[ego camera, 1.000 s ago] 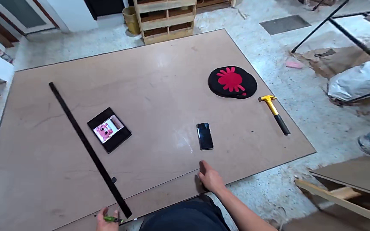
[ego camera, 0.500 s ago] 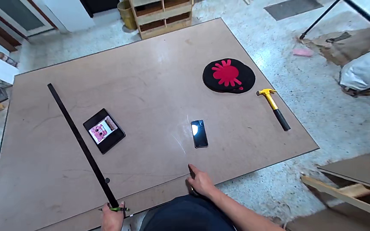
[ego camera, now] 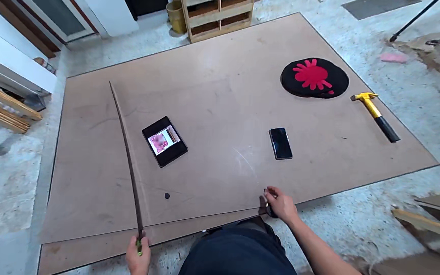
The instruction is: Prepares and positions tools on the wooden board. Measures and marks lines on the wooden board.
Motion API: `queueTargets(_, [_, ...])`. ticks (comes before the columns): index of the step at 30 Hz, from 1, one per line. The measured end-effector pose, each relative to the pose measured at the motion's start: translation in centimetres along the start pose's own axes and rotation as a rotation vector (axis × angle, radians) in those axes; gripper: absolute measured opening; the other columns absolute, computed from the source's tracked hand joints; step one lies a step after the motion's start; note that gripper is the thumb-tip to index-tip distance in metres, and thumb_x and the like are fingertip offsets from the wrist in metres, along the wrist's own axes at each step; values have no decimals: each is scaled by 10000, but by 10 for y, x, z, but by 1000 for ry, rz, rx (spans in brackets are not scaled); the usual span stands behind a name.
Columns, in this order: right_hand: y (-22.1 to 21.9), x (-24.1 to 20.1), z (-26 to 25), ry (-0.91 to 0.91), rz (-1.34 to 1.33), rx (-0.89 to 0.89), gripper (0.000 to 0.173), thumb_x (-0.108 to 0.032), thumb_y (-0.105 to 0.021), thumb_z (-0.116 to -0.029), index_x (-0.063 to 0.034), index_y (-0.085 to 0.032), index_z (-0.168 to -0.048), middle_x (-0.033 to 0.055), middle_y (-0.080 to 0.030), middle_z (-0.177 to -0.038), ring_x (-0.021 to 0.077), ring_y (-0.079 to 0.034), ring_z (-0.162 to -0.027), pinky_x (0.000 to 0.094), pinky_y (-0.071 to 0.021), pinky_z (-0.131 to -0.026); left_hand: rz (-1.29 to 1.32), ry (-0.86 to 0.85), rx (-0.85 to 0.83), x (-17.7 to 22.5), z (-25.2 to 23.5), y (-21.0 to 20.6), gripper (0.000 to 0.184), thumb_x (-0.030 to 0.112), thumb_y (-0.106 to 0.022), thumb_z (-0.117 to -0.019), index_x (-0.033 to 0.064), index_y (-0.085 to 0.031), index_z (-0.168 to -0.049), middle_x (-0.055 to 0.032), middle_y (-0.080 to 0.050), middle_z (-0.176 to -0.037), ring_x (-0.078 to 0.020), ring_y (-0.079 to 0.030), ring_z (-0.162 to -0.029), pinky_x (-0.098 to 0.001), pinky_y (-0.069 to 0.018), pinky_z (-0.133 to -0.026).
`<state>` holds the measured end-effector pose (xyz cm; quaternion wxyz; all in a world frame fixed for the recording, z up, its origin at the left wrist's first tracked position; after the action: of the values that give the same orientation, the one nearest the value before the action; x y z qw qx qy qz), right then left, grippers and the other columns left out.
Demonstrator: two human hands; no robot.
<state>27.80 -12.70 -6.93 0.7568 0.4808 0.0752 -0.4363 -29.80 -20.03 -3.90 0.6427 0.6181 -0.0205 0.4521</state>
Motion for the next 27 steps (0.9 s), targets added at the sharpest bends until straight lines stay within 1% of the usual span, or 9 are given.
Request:
queueTargets(3, [2, -15, -17, -4, 4, 108, 441, -405, -579, -1046, -124, -620, -1383, 110, -716, -1245, 312, -686, -1150, 615, -519, -996, 104, -88, 3, 8, -3, 28, 333, 263, -530, -1038, -34, -681, -1019, -64, -625, -693, -142, -596, -596, -380, -532, -606])
queueTargets(8, [3, -75, -22, 158, 95, 215, 557, -422, -582, -1032, -115, -532, -1493, 172, -605, -1422, 370, -599, -1279, 611, -464, -1075, -12, -314, -47, 34, 27, 42, 431, 331, -498, -1056, -49, -700, -1085, -85, -665, -686, -132, -637, -563, -354, -564, -563])
queueTargets(10, [2, -109, -25, 239, 65, 198, 561, -444, -564, -1039, -137, -525, -1507, 135, -579, -1478, 332, -555, -1361, 588, -428, -1134, -29, -353, -67, 39, 39, 38, 425, 316, -495, -1053, -51, -704, -1100, -103, -680, -710, -149, -653, -581, -370, -576, -576])
queueTargets(16, [-14, -205, -78, 420, -160, 93, 600, -493, -482, -1065, -129, -474, -1542, 116, -588, -1474, 256, -601, -1322, 521, -484, -1112, -96, -462, -231, 49, 77, 38, 346, 276, -532, -1046, 2, -737, -1089, -80, -725, -774, -152, -695, -642, -368, -607, -614])
queueTargets(19, [-34, -237, -106, 402, -369, 90, 772, -577, -394, -1065, -60, -272, -1625, 160, -486, -1562, 237, -533, -1397, 465, -442, -1161, -127, -495, -313, 35, 84, 39, 295, 181, -575, -1010, 18, -745, -1187, -121, -768, -894, -196, -742, -738, -412, -632, -720])
queueTargets(22, [-59, -241, -110, 255, -419, 66, 888, -560, -519, -1023, -66, -134, -1652, 173, -466, -1571, 267, -524, -1396, 487, -432, -1162, -157, -545, -368, 21, 77, 43, 292, 179, -585, -1008, 44, -745, -1211, -106, -778, -967, -182, -757, -816, -397, -635, -777])
queueTargets(24, [-71, -232, -106, 204, -224, 100, 868, -355, -625, -953, -88, -183, -1651, 177, -552, -1487, 337, -615, -1270, 576, -507, -1025, -174, -577, -439, 12, 65, 44, 286, 204, -587, -1013, 93, -757, -1213, -77, -783, -1007, -169, -763, -867, -389, -637, -802])
queueTargets(25, [-76, -226, -105, 221, -111, 111, 833, -287, -643, -931, -79, -249, -1636, 185, -562, -1472, 351, -607, -1279, 590, -499, -1030, -181, -567, -505, 6, 57, 43, 289, 214, -585, -1014, 113, -758, -1222, -71, -781, -1027, -176, -761, -891, -404, -635, -819])
queueTargets(27, [-92, -211, -108, 307, 96, 105, 753, -250, -627, -912, -71, -358, -1592, 140, -457, -1590, 297, -455, -1458, 538, -388, -1178, -212, -520, -667, -10, 39, 38, 307, 174, -579, -996, 136, -742, -1253, -74, -768, -1102, -209, -753, -971, -460, -618, -878])
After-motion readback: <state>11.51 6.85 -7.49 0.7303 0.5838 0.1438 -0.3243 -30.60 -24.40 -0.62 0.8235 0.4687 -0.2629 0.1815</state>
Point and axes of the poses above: each hand's wrist, its own z-axis away from the middle knuckle, its own y-axis out of the back of the hand, x = y × z, the point moved 6 cm from there along -z, towards the middle knuckle
